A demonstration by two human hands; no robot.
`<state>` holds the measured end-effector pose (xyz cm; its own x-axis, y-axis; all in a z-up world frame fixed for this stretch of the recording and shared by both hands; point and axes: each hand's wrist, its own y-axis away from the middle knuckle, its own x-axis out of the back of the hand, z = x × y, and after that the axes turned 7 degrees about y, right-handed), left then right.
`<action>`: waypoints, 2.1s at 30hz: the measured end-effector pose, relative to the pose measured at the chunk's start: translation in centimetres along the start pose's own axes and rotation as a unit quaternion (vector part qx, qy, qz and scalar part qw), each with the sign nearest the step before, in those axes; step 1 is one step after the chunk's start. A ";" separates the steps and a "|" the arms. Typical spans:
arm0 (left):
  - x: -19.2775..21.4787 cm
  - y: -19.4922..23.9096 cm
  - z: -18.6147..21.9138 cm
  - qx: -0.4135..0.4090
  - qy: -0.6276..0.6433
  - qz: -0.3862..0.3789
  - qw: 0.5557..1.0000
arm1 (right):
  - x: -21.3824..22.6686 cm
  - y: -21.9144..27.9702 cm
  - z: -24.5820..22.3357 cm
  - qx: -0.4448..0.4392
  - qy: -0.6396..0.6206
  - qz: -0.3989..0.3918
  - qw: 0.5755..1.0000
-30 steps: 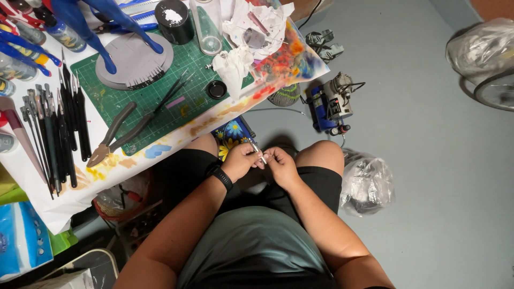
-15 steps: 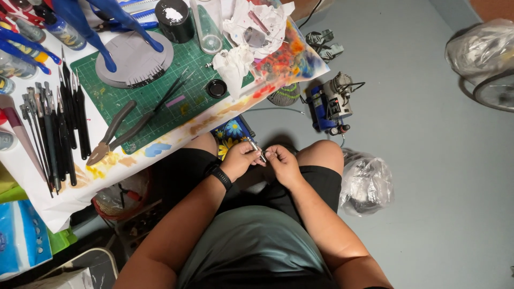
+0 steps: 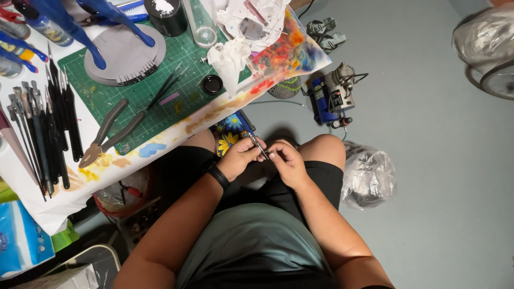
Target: Disassembling an airbrush to clean the needle and internal components with a tissue before reassembling it.
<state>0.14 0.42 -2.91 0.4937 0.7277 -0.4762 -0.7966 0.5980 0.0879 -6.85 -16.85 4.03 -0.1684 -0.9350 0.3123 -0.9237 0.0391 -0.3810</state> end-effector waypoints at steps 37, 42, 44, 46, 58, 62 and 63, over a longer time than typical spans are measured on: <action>-0.7 0.4 1.6 -0.041 -0.015 -0.004 0.999 | -0.2 0.1 -1.4 0.148 0.208 0.033 0.966; -0.9 0.5 1.7 -0.042 -0.009 0.000 0.999 | -0.2 0.2 -1.3 0.145 0.233 0.028 0.961; -1.1 0.6 2.0 -0.039 -0.014 0.000 0.999 | -0.3 0.2 -1.3 0.143 0.236 0.029 0.961; -1.1 0.6 2.0 -0.037 -0.019 -0.001 0.999 | -0.3 0.2 -1.2 0.142 0.238 0.030 0.960; -0.6 -0.1 0.8 -0.042 -0.018 0.022 0.999 | -0.2 0.6 0.6 0.064 0.154 0.057 0.984; -1.4 0.7 2.4 -0.073 -0.026 0.049 0.996 | 0.2 1.3 2.8 -0.022 0.098 0.130 0.986; -1.5 0.8 2.9 -0.081 -0.035 0.049 0.995 | 0.4 1.3 3.3 -0.042 0.081 0.150 0.985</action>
<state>-0.27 0.78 0.43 0.4294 0.8051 -0.4090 -0.8851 0.4652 -0.0136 -6.94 -18.31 0.74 -0.4842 -0.8088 0.3338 -0.8480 0.3398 -0.4066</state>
